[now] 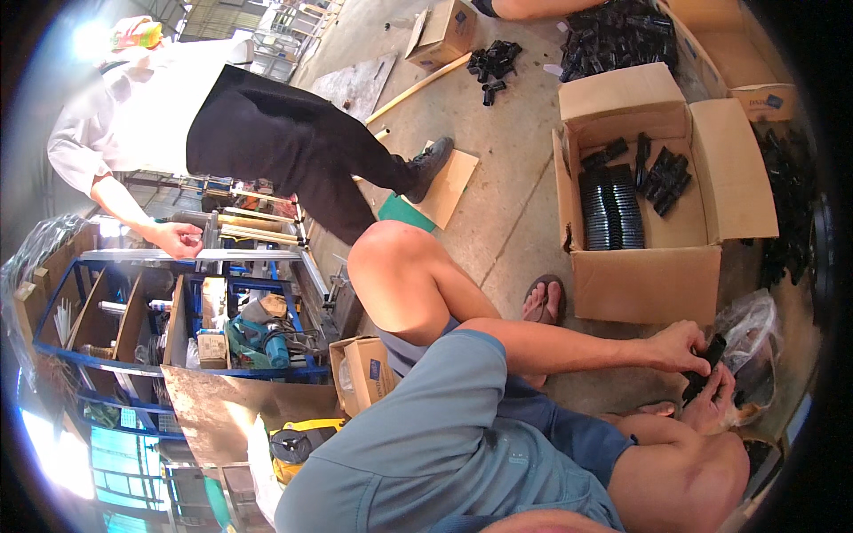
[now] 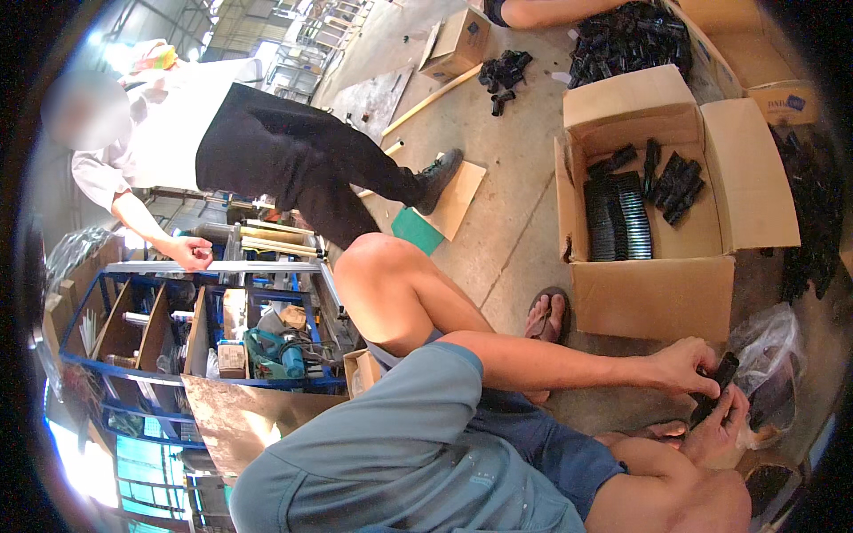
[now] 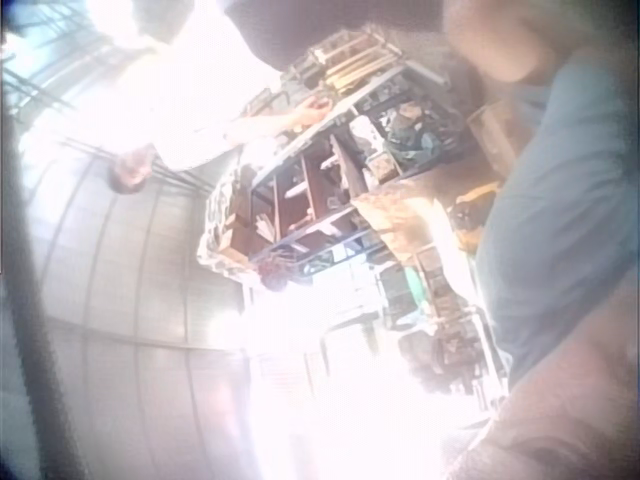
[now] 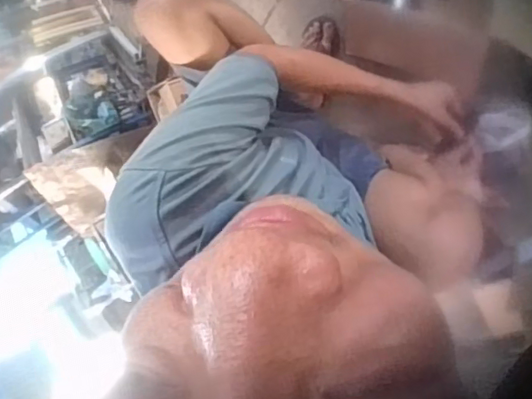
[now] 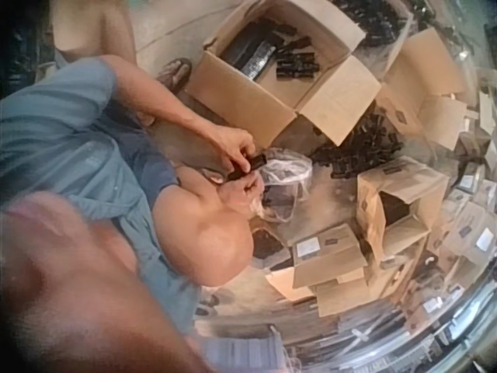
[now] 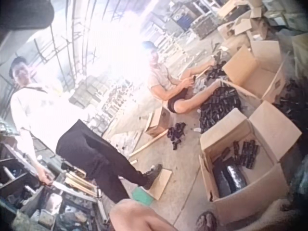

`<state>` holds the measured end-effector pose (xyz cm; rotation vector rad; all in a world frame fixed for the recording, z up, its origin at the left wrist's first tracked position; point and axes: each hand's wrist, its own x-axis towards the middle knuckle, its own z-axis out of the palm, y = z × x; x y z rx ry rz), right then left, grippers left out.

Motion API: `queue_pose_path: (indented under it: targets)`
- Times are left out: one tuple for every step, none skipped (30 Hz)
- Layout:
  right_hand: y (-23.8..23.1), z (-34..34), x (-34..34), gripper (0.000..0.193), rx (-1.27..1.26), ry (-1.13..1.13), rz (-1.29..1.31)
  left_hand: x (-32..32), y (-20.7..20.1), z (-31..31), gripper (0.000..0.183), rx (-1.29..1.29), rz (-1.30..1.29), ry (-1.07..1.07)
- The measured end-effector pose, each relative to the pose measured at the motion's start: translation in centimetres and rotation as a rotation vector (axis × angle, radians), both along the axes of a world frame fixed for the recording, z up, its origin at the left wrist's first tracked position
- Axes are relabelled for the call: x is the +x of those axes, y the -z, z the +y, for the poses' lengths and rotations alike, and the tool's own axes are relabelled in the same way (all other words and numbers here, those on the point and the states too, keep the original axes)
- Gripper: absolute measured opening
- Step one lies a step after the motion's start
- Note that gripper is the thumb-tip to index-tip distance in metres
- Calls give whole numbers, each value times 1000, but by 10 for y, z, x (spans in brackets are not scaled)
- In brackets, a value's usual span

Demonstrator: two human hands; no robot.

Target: The person sits on the floor and joins black plastic connectors together by hand, then places the assembled units into a cardboard box.

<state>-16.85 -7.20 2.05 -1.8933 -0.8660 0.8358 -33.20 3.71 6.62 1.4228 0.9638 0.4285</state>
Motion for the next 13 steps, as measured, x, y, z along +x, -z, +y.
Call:
queue_pose_path:
  targets:
    - [-14,4,-4,34,-34,-46,-41,-4,6,0,41,34,-21,-13]
    - [-26,9,-8,34,-59,-80,-82,-6,11,1,41,63,-17,-20]
    - [-32,11,-13,34,-66,-74,-50,-8,16,1,41,93,-13,-25]
    - [-37,13,-17,35,-72,-67,-18,-9,18,1,40,124,-9,-31]
    - [-39,15,-22,36,-78,-58,14,-11,21,3,41,136,-13,-45]
    - [-38,15,-23,36,-85,-100,1,-14,23,5,41,150,-17,-54]
    - [-35,13,-16,36,-96,-135,-17,-10,23,6,41,159,-26,-58]
    - [-33,12,-7,37,-107,-159,-34,-7,24,10,41,224,-34,-34]
    - [-28,10,6,39,-108,-333,-275,5,27,16,41,285,-49,7]
    - [-26,-1,23,43,-159,-522,-529,20,31,9,41,309,-87,37]
    - [-24,-13,42,47,-227,-705,-765,25,37,10,41,320,-11,46]
    - [-81,-4,30,61,-584,-783,-587,29,34,-2,41,255,0,58]
    - [-91,-5,33,66,-580,-809,-578,31,1,1,39,5,9,89]
